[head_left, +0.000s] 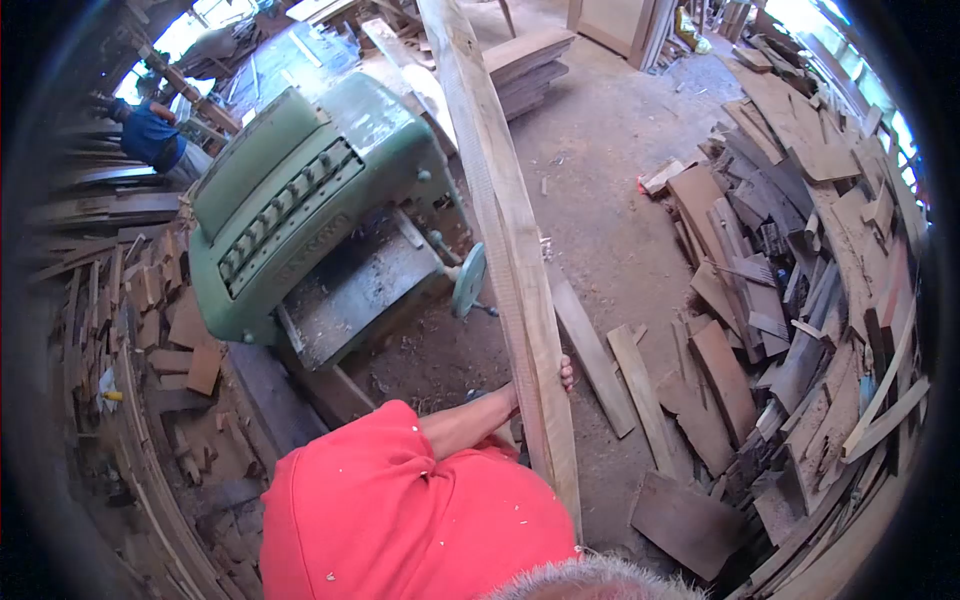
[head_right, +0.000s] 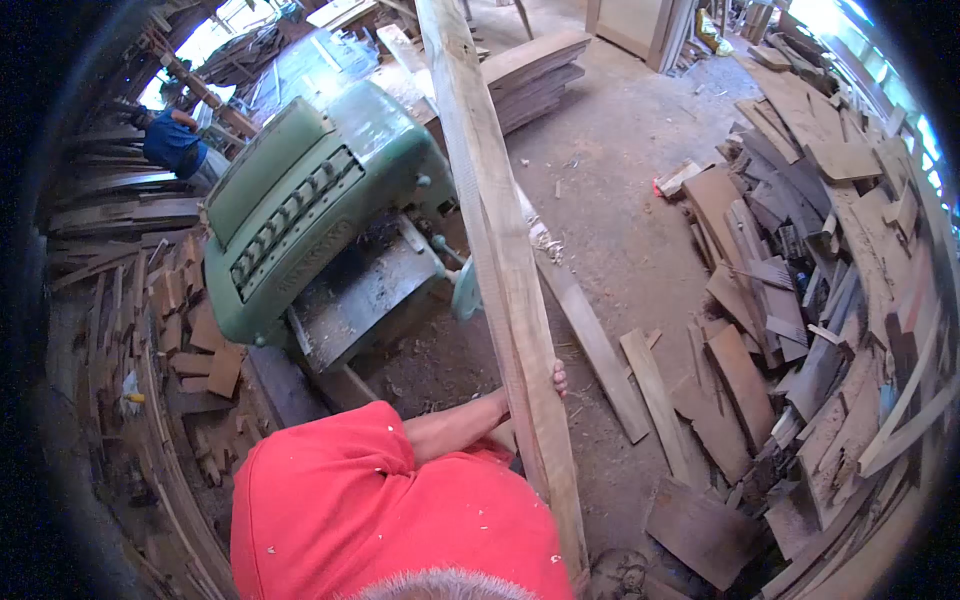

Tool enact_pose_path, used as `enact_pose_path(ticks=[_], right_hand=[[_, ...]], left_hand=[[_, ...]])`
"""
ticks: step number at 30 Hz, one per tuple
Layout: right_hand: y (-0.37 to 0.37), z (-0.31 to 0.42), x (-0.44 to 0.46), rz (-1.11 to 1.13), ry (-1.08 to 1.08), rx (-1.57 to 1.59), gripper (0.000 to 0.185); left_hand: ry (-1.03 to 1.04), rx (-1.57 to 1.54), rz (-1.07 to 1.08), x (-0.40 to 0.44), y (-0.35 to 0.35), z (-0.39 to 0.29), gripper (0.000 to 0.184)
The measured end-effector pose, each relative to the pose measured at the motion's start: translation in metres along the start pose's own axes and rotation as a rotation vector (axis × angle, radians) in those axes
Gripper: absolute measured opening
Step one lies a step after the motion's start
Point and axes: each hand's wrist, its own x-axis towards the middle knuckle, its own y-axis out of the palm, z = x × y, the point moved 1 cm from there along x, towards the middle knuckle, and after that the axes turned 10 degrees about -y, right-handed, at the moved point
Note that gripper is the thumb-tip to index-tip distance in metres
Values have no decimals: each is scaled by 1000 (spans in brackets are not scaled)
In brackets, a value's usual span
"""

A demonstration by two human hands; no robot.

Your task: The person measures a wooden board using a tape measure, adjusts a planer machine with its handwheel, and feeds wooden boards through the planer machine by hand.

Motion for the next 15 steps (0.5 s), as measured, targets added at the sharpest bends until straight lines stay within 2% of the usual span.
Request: enact_pose_path(ticks=[3,4,8,10,15], right_hand=[[-2,-3,-5,2,-19,1,58],[-3,-5,-7,3,-28,2,57],[-2,-15,-12,7,-73,1,56],[-2,-21,-16,7,-104,8,56],[-1,-38,-20,-8,-186,24,55]], left_hand=[[64,-24,-12,-20,9,3,15],[100,30,-111,-28,8,4,16],[193,38,-166,-58,8,18,19],[250,18,-314,-71,7,24,21],[373,31,-445,-110,32,27,27]])
